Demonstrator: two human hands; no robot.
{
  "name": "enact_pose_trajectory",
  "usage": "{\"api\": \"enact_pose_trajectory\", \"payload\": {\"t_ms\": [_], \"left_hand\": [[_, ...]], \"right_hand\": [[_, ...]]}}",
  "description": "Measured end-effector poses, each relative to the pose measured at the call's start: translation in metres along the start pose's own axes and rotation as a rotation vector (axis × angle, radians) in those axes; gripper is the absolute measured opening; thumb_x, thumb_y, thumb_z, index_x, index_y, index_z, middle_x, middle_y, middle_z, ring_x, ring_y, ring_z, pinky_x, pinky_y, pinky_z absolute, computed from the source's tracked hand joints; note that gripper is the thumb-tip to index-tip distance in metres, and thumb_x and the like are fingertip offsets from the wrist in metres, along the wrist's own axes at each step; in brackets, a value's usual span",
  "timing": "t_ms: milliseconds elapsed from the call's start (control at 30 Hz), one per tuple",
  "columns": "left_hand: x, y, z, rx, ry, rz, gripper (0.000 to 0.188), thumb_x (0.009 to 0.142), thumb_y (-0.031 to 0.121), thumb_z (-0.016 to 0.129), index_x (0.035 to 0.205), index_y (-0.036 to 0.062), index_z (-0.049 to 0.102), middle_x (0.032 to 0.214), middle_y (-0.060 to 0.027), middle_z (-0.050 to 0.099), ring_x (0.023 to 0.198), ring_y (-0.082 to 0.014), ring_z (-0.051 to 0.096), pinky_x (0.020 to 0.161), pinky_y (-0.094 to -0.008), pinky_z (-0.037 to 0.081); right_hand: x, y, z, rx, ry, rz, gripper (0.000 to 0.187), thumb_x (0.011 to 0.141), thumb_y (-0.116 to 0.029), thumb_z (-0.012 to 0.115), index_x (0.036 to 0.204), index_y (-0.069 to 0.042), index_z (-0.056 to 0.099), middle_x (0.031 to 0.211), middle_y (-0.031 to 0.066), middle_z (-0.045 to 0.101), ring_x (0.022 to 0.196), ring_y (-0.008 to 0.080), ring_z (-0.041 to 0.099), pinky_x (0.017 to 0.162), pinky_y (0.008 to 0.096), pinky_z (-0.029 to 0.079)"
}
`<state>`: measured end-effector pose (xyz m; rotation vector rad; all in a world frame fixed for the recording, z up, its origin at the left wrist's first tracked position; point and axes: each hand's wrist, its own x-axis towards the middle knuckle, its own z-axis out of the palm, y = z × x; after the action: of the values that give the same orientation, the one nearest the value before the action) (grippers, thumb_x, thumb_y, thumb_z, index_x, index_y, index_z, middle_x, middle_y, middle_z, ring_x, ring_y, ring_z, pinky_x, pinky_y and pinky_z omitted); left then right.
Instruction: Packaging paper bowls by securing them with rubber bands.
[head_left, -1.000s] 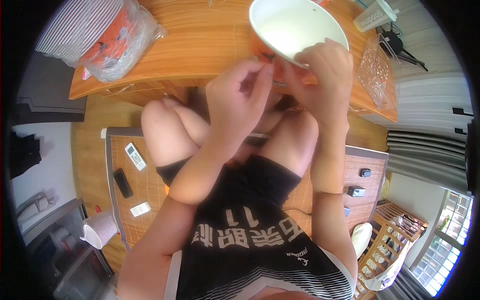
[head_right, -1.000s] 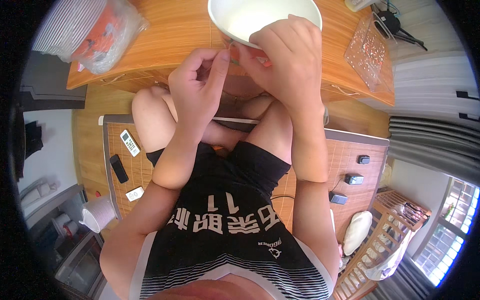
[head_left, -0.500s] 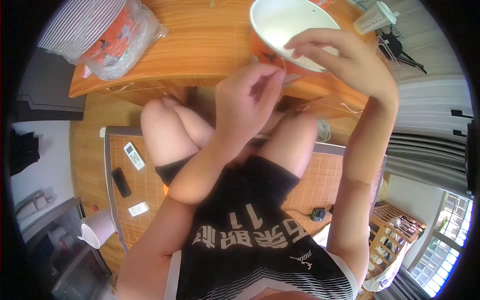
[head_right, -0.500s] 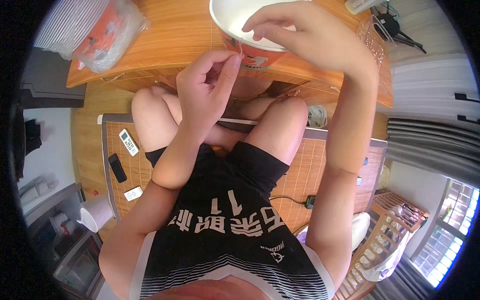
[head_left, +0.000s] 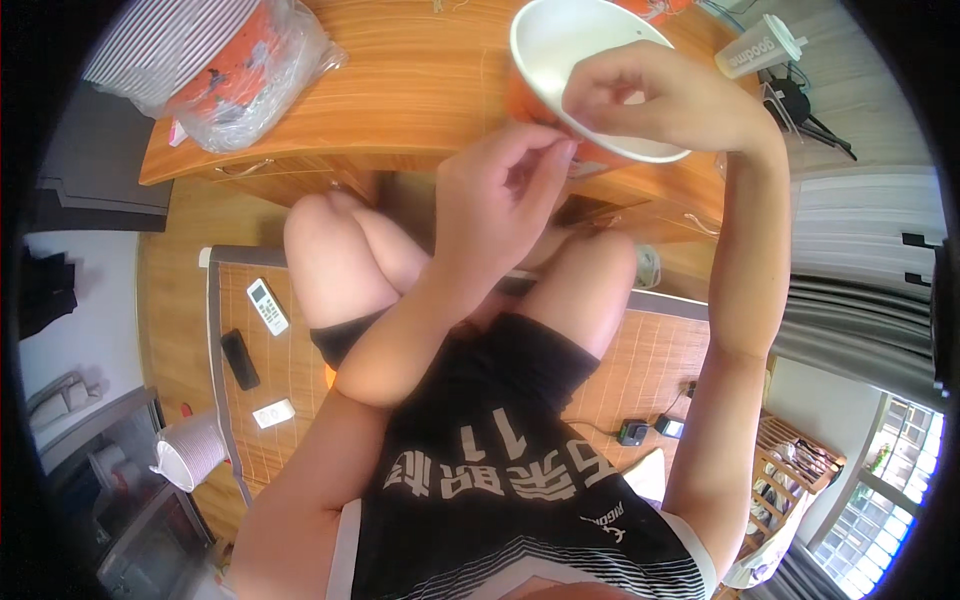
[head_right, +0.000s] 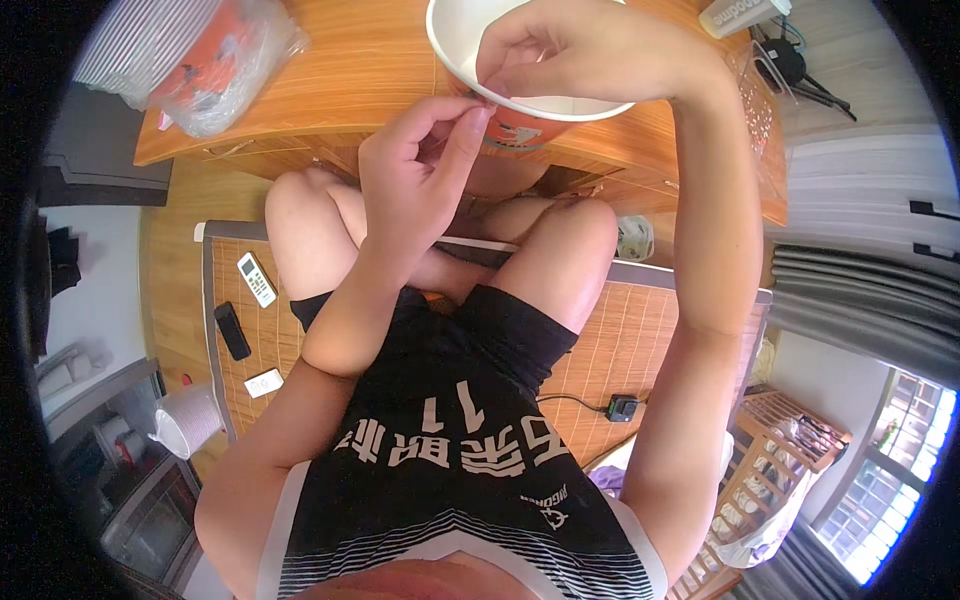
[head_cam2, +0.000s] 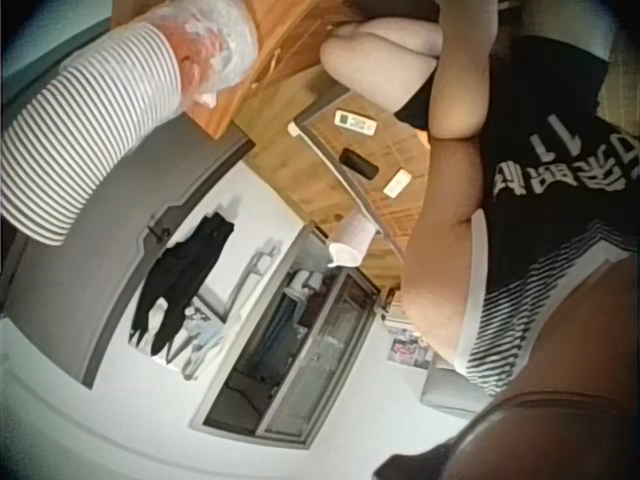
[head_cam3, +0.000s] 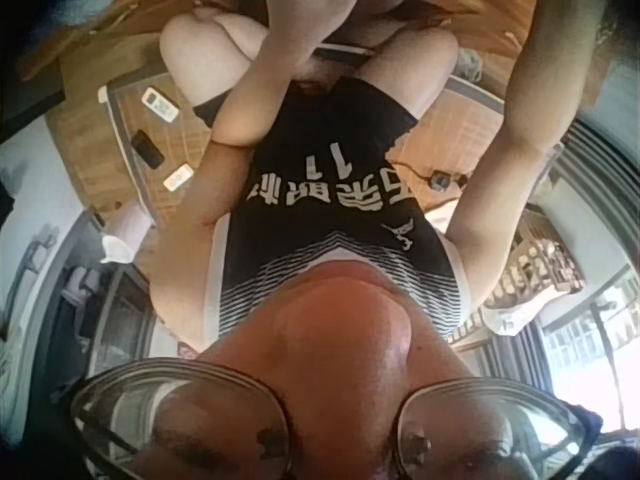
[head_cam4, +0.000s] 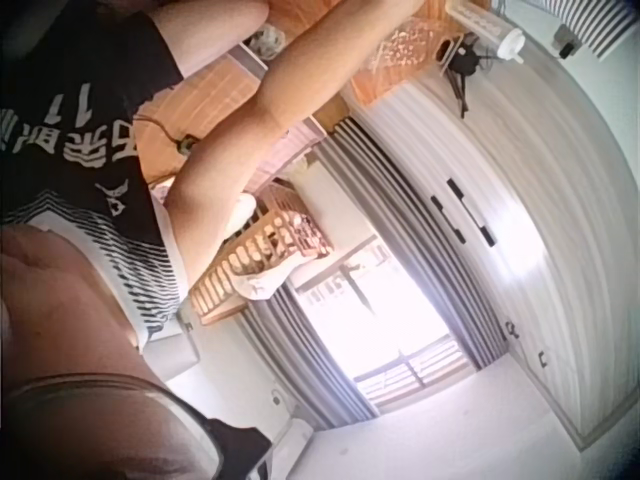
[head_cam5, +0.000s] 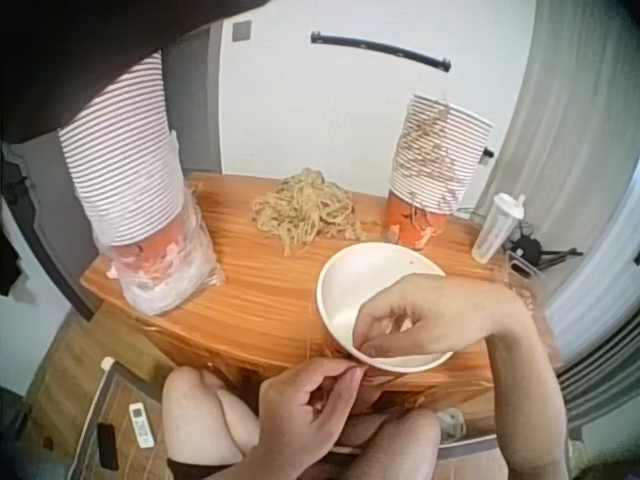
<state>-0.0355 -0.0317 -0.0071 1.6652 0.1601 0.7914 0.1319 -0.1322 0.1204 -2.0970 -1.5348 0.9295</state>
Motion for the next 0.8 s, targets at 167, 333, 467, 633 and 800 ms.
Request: {"api": "enact_pose_trajectory", "payload": {"t_ms": [167, 333, 467, 633, 800], "left_hand": [[-0.003, 0.003, -0.001, -0.034, 0.016, -0.009, 0.015, 0.097, 0.011, 0.070, 0.103, -0.0028, 0.071, 0.080, -0.0018, 0.072, 0.069, -0.0016, 0.057, 0.059, -0.0177, 0.043], [-0.002, 0.001, 0.000, -0.012, 0.037, 0.009, 0.015, 0.097, 0.011, 0.070, 0.103, -0.0028, 0.071, 0.077, 0.0003, 0.069, 0.067, -0.0005, 0.054, 0.057, -0.0171, 0.039], [0.000, 0.001, 0.002, 0.002, 0.039, -0.014, 0.015, 0.096, 0.012, 0.071, 0.102, -0.0027, 0.071, 0.075, 0.0014, 0.068, 0.065, -0.0004, 0.052, 0.056, -0.0176, 0.039], [-0.005, 0.003, -0.007, -0.002, 0.065, -0.044, 0.014, 0.097, 0.011, 0.069, 0.105, -0.0012, 0.071, 0.082, 0.0005, 0.070, 0.068, -0.0001, 0.053, 0.058, -0.0170, 0.039], [-0.002, 0.007, -0.011, -0.038, 0.068, -0.178, 0.014, 0.092, 0.013, 0.070, 0.100, 0.0017, 0.072, 0.084, -0.0103, 0.071, 0.070, -0.0134, 0.064, 0.063, -0.0268, 0.049]], "right_hand": [[-0.005, -0.006, 0.004, 0.025, 0.071, 0.028, 0.008, 0.095, -0.009, 0.059, 0.095, -0.002, 0.063, 0.085, -0.0010, 0.061, 0.087, 0.0074, 0.056, 0.082, 0.0268, 0.048], [-0.008, -0.009, 0.005, -0.033, 0.169, -0.063, 0.005, 0.094, -0.006, 0.058, 0.094, -0.003, 0.062, 0.084, -0.0010, 0.062, 0.085, 0.0079, 0.060, 0.081, 0.0277, 0.048], [-0.019, -0.022, 0.009, -0.211, 0.313, -0.144, 0.004, 0.091, -0.004, 0.060, 0.094, -0.004, 0.063, 0.083, 0.0025, 0.066, 0.081, 0.0118, 0.065, 0.078, 0.0296, 0.050], [-0.028, -0.042, 0.053, -0.495, 0.699, -0.162, 0.007, 0.087, -0.009, 0.067, 0.093, -0.008, 0.069, 0.084, 0.0057, 0.069, 0.078, 0.0213, 0.065, 0.069, 0.0352, 0.051], [-0.031, -0.028, 0.105, -0.788, 1.163, -0.262, 0.013, 0.077, -0.014, 0.076, 0.089, -0.015, 0.072, 0.077, -0.0026, 0.063, 0.070, 0.0192, 0.060, 0.061, 0.0331, 0.048]]}}
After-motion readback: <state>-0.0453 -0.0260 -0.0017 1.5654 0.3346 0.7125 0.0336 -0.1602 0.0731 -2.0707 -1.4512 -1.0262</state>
